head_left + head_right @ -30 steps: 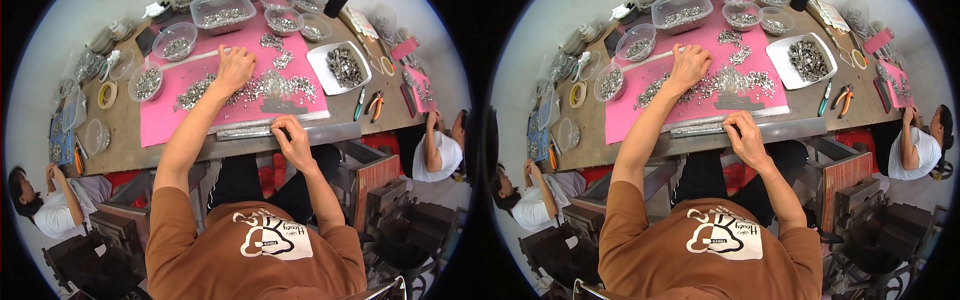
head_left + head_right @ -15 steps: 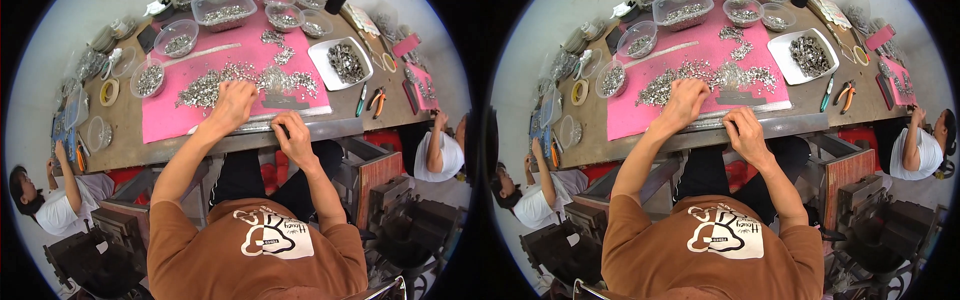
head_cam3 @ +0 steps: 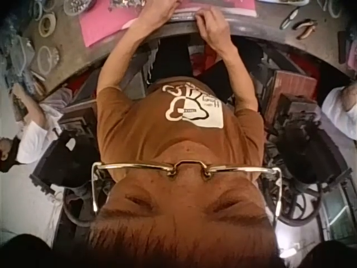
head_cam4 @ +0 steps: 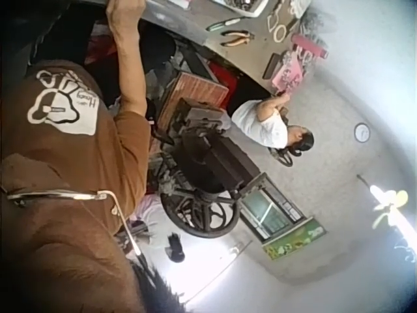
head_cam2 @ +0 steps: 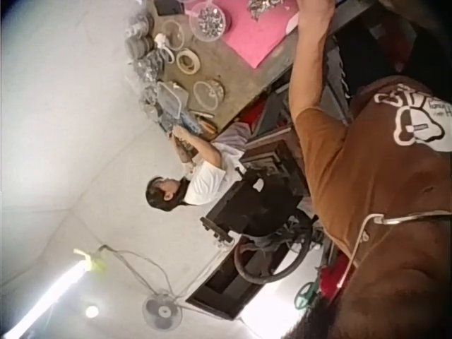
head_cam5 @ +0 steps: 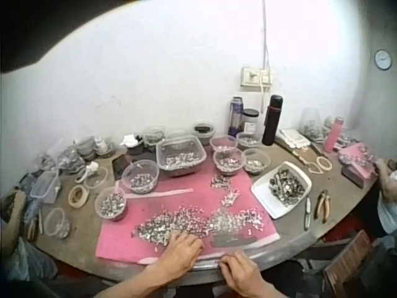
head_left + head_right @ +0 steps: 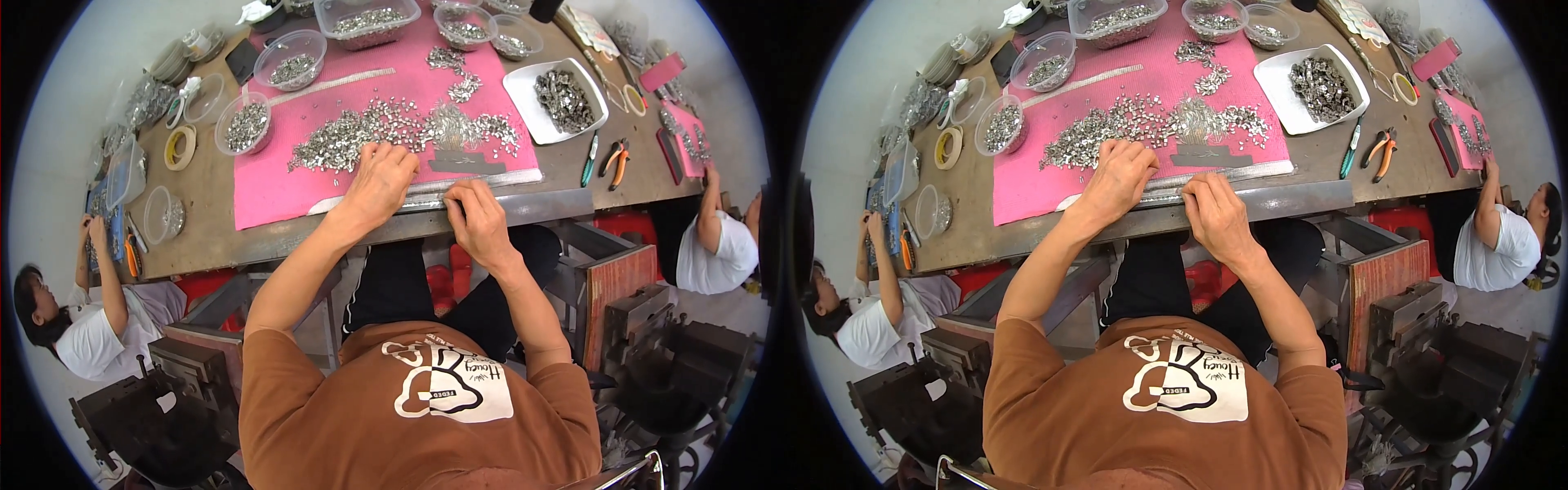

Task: The person sorts small metal parts by hand, placing them into a metal tray.

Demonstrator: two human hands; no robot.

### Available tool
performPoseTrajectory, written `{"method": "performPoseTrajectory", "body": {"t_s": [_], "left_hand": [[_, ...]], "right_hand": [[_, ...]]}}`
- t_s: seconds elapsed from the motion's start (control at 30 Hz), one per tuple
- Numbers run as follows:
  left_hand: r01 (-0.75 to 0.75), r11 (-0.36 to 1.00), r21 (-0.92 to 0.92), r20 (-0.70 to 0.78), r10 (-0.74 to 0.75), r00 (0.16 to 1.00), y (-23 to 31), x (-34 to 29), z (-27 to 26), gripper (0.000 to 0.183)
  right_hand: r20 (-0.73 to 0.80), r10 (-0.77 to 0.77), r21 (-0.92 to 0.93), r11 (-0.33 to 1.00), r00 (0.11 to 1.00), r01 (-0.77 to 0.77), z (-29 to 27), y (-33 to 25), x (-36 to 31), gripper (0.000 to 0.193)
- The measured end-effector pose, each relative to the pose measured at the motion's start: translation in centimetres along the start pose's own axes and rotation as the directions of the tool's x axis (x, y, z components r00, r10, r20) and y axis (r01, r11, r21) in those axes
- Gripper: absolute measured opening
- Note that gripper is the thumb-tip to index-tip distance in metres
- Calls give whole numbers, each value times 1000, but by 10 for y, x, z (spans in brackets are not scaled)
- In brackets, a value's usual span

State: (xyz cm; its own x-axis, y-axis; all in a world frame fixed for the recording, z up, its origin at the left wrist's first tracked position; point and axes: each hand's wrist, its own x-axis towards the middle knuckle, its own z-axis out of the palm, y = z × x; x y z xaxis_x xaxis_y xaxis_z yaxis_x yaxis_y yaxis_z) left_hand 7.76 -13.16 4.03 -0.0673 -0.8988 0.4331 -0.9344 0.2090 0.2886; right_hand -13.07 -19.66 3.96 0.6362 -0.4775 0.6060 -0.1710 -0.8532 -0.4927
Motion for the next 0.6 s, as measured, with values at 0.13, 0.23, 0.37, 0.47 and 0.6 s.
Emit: {"method": "performPoseTrajectory", "body": {"t_s": [0.13, 0.23, 0.37, 0.47, 0.6], "left_hand": [[98, 970, -223, -15, -104, 995, 1, -7, -4, 8], [182, 906, -382, 8, -194, 981, 3, -12, -5, 7], [296, 800, -522, 63, -309, 949, 22, -16, -11, 6], [202, 856, -477, -47, -254, 966, 37, -21, -5, 6], [120, 890, -439, -104, -184, 977, 45, -22, 7, 9]], "right_hand": [[10, 0, -8, 1000, 1000, 1, -1, -1, 0, 16], [21, 13, 8, 1000, 1000, -13, -3, 1, -1, 16], [34, -2, -15, 1000, 999, 2, -5, -1, 0, 17], [69, -95, -82, 992, 993, 101, -8, -1, 2, 17], [67, -33, 90, 996, 997, 27, -9, 7, -3, 14]]}}
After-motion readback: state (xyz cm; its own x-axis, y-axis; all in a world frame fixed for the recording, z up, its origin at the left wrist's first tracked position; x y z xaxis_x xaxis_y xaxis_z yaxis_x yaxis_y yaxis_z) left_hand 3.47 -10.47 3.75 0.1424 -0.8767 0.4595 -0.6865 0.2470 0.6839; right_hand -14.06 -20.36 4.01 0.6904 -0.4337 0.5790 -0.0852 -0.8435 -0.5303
